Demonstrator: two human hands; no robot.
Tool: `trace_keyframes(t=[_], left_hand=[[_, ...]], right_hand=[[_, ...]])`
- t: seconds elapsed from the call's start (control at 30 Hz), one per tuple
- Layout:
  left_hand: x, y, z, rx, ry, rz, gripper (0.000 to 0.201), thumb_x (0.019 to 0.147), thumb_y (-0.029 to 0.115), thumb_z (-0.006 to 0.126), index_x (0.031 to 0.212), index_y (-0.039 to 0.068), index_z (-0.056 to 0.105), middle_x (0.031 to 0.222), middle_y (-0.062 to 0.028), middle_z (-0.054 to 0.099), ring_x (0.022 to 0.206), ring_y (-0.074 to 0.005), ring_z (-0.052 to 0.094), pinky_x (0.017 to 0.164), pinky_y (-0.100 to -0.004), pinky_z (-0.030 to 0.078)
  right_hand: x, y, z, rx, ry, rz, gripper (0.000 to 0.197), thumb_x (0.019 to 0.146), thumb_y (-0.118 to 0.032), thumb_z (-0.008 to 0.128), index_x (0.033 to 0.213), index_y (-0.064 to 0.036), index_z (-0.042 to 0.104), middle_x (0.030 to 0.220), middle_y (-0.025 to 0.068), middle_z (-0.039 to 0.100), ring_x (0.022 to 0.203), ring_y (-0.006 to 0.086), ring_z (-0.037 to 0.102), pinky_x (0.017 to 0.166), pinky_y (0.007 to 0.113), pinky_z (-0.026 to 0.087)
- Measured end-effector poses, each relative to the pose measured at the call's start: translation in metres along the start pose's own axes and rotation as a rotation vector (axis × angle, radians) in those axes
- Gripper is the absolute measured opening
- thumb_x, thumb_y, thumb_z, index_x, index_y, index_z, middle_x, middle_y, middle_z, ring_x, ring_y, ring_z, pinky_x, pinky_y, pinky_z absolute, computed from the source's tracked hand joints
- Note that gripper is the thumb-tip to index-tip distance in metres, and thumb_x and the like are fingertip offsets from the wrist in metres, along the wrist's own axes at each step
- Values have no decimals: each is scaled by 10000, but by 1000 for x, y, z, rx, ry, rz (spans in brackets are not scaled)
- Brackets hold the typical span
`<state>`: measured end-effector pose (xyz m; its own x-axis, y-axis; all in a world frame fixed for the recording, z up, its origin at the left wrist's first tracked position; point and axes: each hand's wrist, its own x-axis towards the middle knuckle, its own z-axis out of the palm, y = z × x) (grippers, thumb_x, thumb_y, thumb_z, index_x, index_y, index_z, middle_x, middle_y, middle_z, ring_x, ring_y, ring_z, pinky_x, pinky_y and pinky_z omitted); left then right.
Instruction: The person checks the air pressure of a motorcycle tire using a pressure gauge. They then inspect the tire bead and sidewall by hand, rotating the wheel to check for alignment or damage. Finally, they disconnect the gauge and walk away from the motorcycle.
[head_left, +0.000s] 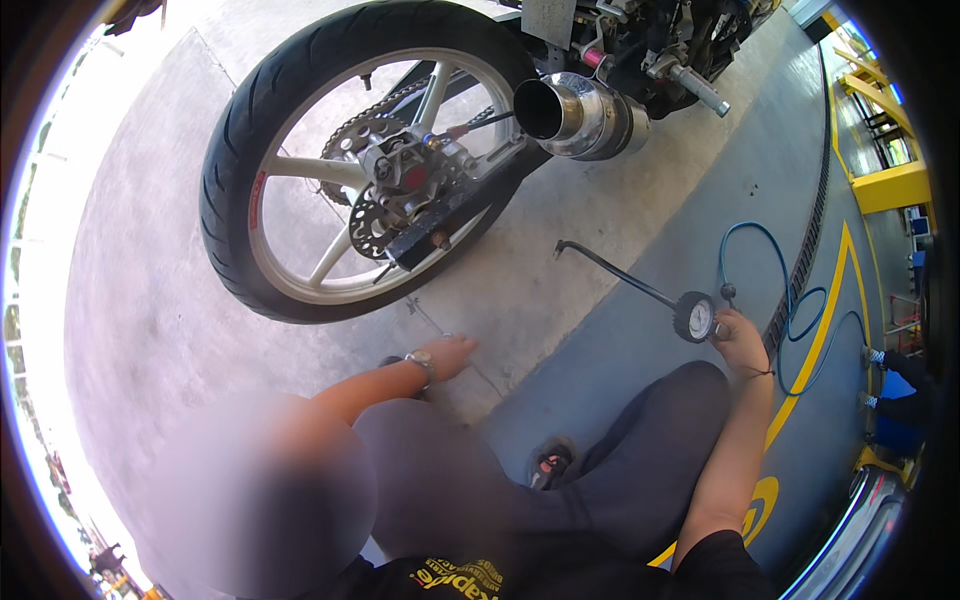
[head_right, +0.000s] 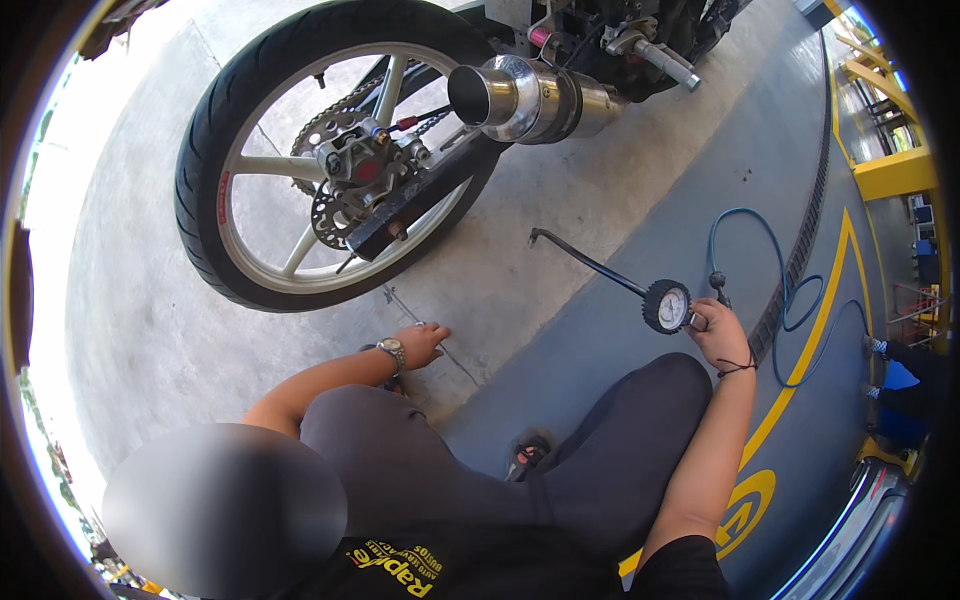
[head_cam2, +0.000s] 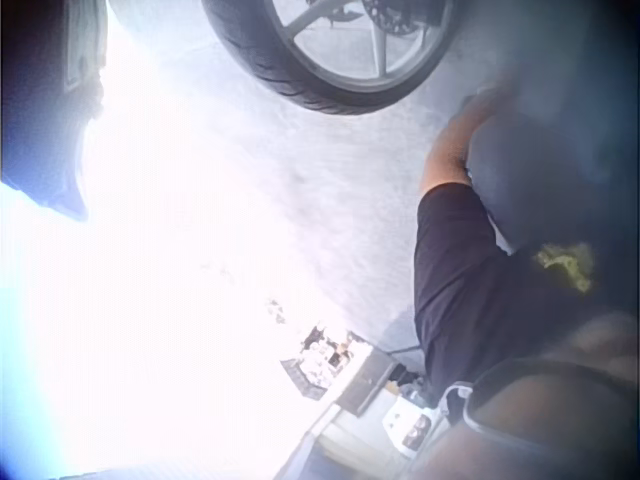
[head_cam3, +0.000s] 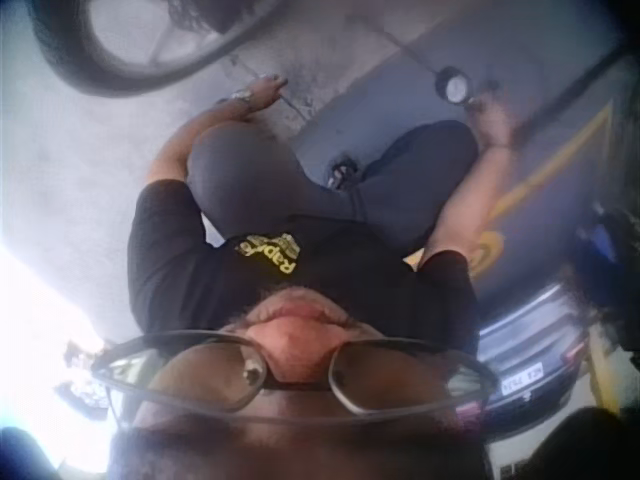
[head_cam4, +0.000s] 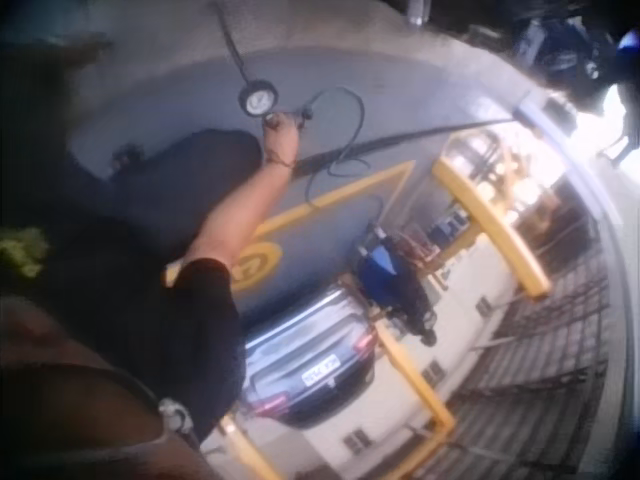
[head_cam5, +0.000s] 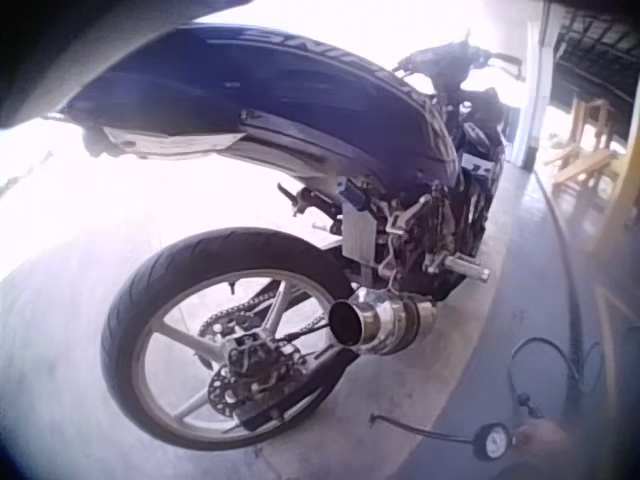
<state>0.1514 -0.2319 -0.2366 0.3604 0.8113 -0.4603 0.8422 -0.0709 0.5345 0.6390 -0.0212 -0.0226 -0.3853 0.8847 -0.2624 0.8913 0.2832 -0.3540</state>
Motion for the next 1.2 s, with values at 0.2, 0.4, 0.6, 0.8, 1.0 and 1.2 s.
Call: trace_keyframes(t=[0.2,0.4,0.6,0.8,1.0,1.2], left_hand=[[22,-10,23,33,-84,-22,251,911,110,530,1145,54,600,1177,-181,628,1080,-374,620,912,-452,511],[3,13,-36,-139,-39,118,139,863,102,596,991,50,611,952,-150,679,889,-335,682,779,-424,545],[-88,77,-218,-466,587,335,161,824,3,699,977,30,658,867,-83,671,791,-204,670,761,-320,532],[-65,59,-324,-514,1087,-52,179,940,126,649,1079,17,680,968,-129,733,873,-194,705,790,-304,535],[-11,5,-357,-419,1129,-418,297,943,132,629,1194,-25,634,992,-141,722,875,-159,697,786,-264,540],[10,8,-370,-952,1174,-300,285,910,73,663,1144,-84,617,948,-131,705,835,-177,696,767,-266,566]], right_hand=[[16,-3,32,-75,-224,23,342,752,-85,747,1087,-36,701,1005,142,675,960,349,645,867,396,515],[50,-12,66,-104,-278,13,370,791,-138,700,1159,-108,689,973,160,678,929,382,644,852,441,515],[70,-27,90,-69,-347,7,374,800,-144,671,1172,-171,691,991,175,695,959,378,653,872,454,519],[90,-30,103,-116,-408,33,296,805,-161,675,1098,-149,711,995,170,708,964,366,663,879,451,523],[104,-30,121,-198,-490,2,268,807,-220,690,1051,-112,712,1000,159,713,970,357,668,885,448,524],[114,-31,141,-180,-553,-10,298,802,-230,687,1074,-110,710,1021,156,715,986,359,665,898,448,520]])
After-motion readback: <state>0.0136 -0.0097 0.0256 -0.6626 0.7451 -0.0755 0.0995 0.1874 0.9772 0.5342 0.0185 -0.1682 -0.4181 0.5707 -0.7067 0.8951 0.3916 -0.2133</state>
